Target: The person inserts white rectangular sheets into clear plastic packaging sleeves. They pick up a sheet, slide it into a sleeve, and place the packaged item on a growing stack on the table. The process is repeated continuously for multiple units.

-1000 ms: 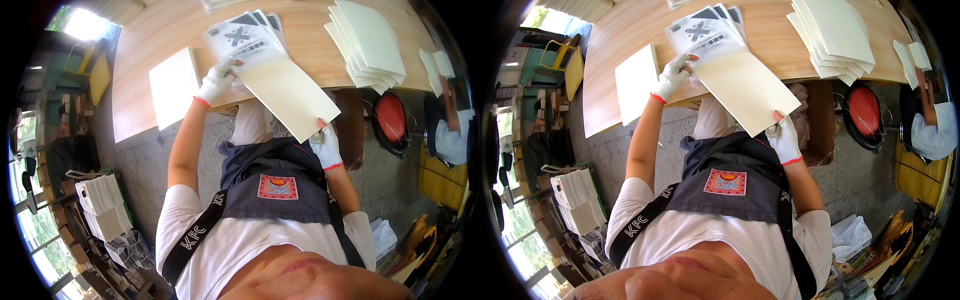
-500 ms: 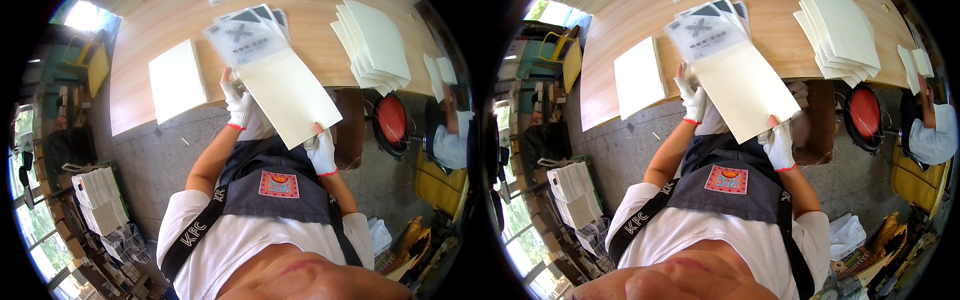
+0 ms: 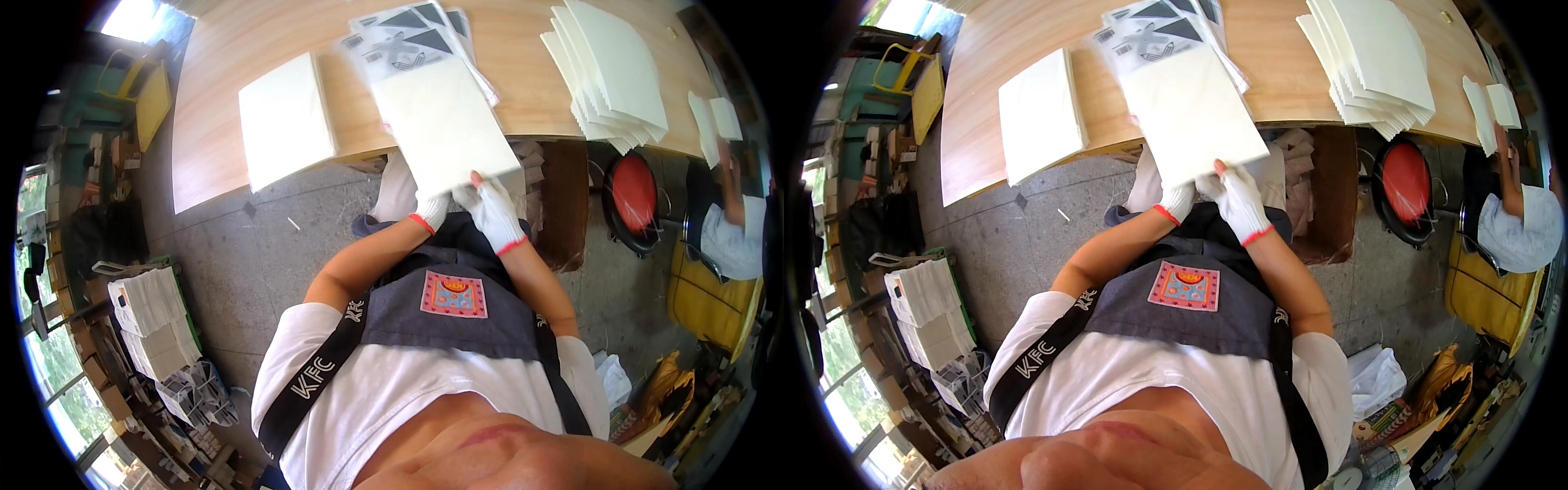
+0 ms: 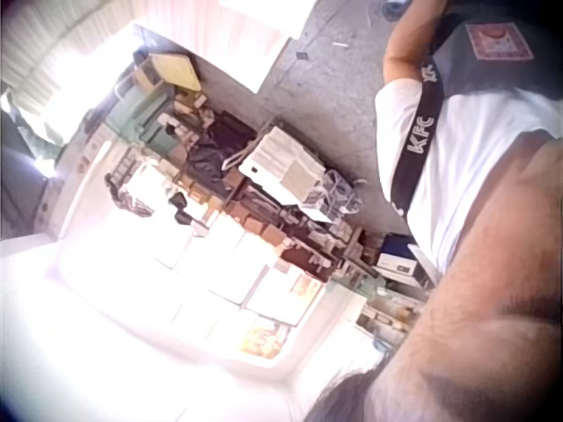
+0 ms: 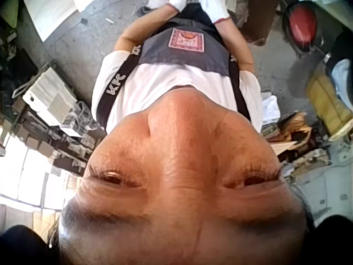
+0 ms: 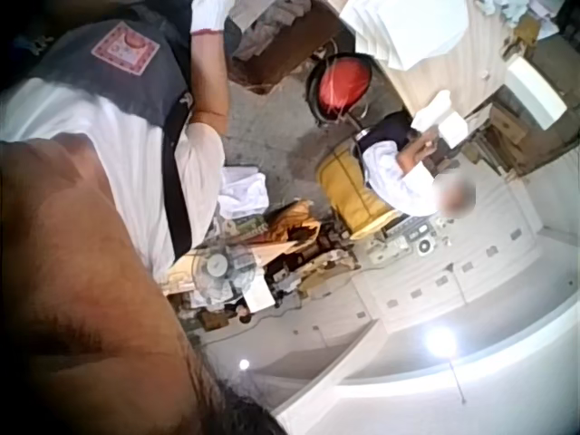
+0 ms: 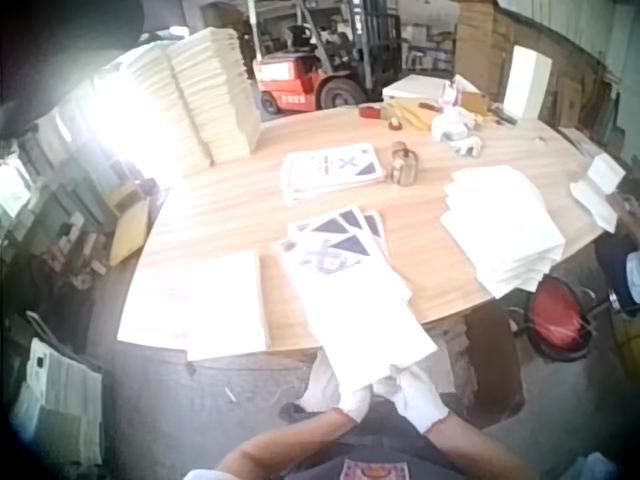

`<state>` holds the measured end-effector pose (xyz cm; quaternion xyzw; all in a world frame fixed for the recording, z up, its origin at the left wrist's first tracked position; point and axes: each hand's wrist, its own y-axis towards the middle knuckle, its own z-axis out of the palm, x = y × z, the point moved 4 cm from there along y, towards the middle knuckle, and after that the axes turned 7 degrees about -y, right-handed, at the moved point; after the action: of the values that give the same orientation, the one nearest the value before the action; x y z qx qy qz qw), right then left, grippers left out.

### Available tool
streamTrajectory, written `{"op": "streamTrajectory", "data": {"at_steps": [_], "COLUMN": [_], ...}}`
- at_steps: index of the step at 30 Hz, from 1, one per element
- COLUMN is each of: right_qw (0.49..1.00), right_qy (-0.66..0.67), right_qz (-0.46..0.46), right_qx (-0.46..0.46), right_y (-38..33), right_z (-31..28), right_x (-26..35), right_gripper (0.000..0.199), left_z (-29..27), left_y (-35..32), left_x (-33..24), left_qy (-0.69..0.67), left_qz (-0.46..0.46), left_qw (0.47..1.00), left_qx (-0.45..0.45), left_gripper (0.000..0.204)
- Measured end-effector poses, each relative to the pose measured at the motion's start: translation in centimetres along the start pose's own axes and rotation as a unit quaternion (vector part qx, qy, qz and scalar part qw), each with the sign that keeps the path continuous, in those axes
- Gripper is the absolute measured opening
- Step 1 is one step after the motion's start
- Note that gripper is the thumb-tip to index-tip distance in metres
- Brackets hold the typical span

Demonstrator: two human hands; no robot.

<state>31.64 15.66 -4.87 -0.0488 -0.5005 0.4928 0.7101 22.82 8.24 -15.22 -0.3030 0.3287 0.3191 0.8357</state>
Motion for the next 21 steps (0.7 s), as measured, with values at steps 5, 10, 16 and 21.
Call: {"op": "streamTrajectory", "data": {"at_steps": [5, 10, 16, 21], "right_qw": [0.969, 0.977, 0.582, 0.418], "right_qy": [0.222, -0.155, -0.690, -0.836], "right_qz": [0.007, -0.013, -0.403, -0.333], "right_qx": [0.112, 0.147, 0.151, 0.124], "right_y": [4.9, 1.9, 0.9, 2.9], "right_z": [3.3, 3.8, 8.5, 10.3], "right_x": [-0.3, 1.2, 2.5, 0.2], "right_gripper": [0.036, 0.032, 0.018, 0.012], "left_z": [-0.6, -2.1, -2.2, -2.1], "left_y": [0.3, -1.0, -2.2, -1.5], "left_x": [-1.6, -4.3, -13.3, -14.4], "left_qy": [0.118, 0.011, 0.164, 0.216], "left_qz": [-0.079, -0.204, -0.074, -0.112], "left_qw": [0.985, 0.977, 0.983, 0.970], "left_qx": [-0.095, -0.061, -0.043, -0.001], "left_gripper": [0.021, 0.022, 0.023, 0.017]}}
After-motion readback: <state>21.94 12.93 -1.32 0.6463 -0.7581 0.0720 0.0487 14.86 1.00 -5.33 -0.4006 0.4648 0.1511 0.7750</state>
